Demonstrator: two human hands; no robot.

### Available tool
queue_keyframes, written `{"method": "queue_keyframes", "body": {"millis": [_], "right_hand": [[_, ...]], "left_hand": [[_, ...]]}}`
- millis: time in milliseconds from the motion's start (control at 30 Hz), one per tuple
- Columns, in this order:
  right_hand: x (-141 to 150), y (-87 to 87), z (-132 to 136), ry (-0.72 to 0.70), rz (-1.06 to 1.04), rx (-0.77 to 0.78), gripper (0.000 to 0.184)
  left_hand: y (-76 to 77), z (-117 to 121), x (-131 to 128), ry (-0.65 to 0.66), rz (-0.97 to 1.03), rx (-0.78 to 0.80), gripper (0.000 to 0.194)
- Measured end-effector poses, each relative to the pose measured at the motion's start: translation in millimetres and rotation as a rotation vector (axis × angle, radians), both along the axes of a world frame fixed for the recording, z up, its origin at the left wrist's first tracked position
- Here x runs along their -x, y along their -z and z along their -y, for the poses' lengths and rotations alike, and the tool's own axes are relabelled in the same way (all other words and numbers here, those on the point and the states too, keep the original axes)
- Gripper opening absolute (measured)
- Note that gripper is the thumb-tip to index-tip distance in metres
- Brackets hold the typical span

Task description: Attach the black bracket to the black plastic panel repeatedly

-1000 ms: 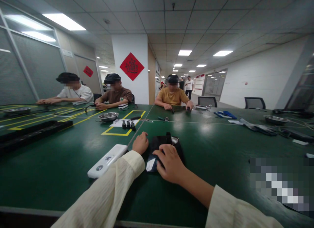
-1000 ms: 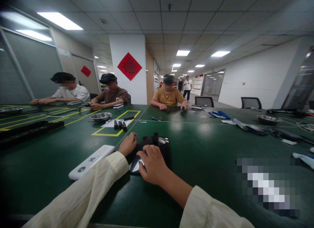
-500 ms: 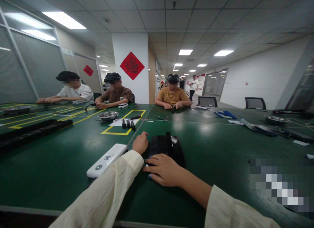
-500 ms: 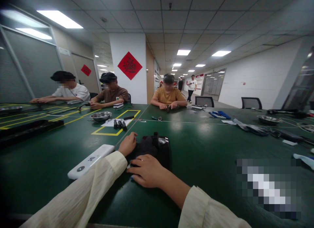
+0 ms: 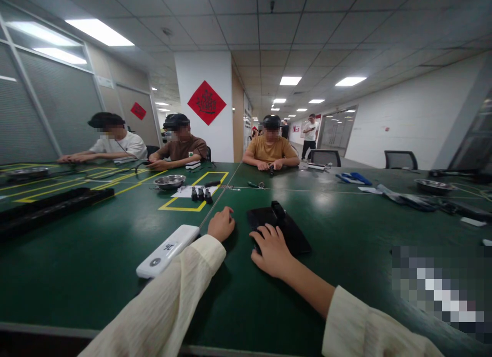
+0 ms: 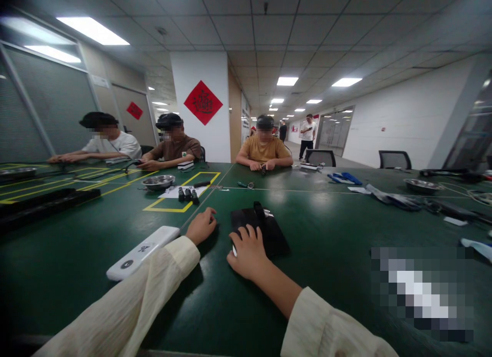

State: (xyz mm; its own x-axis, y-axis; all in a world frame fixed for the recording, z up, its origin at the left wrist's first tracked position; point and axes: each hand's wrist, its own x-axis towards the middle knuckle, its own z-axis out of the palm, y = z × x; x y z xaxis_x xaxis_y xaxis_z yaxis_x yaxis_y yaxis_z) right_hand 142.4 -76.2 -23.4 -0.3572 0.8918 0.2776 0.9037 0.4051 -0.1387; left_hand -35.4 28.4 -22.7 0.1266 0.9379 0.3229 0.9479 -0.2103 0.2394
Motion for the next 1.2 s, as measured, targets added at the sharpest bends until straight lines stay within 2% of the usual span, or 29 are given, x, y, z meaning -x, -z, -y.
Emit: {"method": "queue_keyframes", "body": {"millis": [100,300,433,567,700,833,1000,1133,1167,1200], "right_hand": [[-3,2.0,-4,0.136,0.011,0.117,0.053],[-19,-3.8,-12,0.324,0.017,0.293,0.058],[-50,-11.1,-27,0.474,0.029,0.416,0.062],[-93,-13.5,-46,0.621,0.023,0.469,0.062],[-144,-7.7,-61,0.736,-0.023,0.435,0.057],[-188,4.1,-67,0.871,-0.093,0.332,0.052],[-215,17.3,-71,1.154,-0.225,0.245,0.05],[-233,28.8,-80,1.401,-0.334,0.158,0.057],[-240,32.0,-82,1.44,-0.343,0.139,0.058],[-247,35.2,-84,1.417,-0.328,0.124,0.058]], "left_hand": [[-1.3,2,0,0.006,0.004,0.009,0.024],[-1.8,2,0,0.023,0.009,0.021,0.024],[-0.5,1,0,0.03,0.035,-0.002,0.023],[-0.4,0,1,0.022,0.049,-0.005,0.023],[-1.2,2,0,0.028,0.045,0.018,0.024],[-1.6,3,0,0.028,0.035,0.033,0.023],[-2.1,3,0,0.034,0.045,0.029,0.022],[-4.1,6,-1,0.018,0.041,0.07,0.022],[-4.7,6,-1,0.012,0.04,0.078,0.022],[-5.2,7,-1,0.008,0.039,0.084,0.022]]}}
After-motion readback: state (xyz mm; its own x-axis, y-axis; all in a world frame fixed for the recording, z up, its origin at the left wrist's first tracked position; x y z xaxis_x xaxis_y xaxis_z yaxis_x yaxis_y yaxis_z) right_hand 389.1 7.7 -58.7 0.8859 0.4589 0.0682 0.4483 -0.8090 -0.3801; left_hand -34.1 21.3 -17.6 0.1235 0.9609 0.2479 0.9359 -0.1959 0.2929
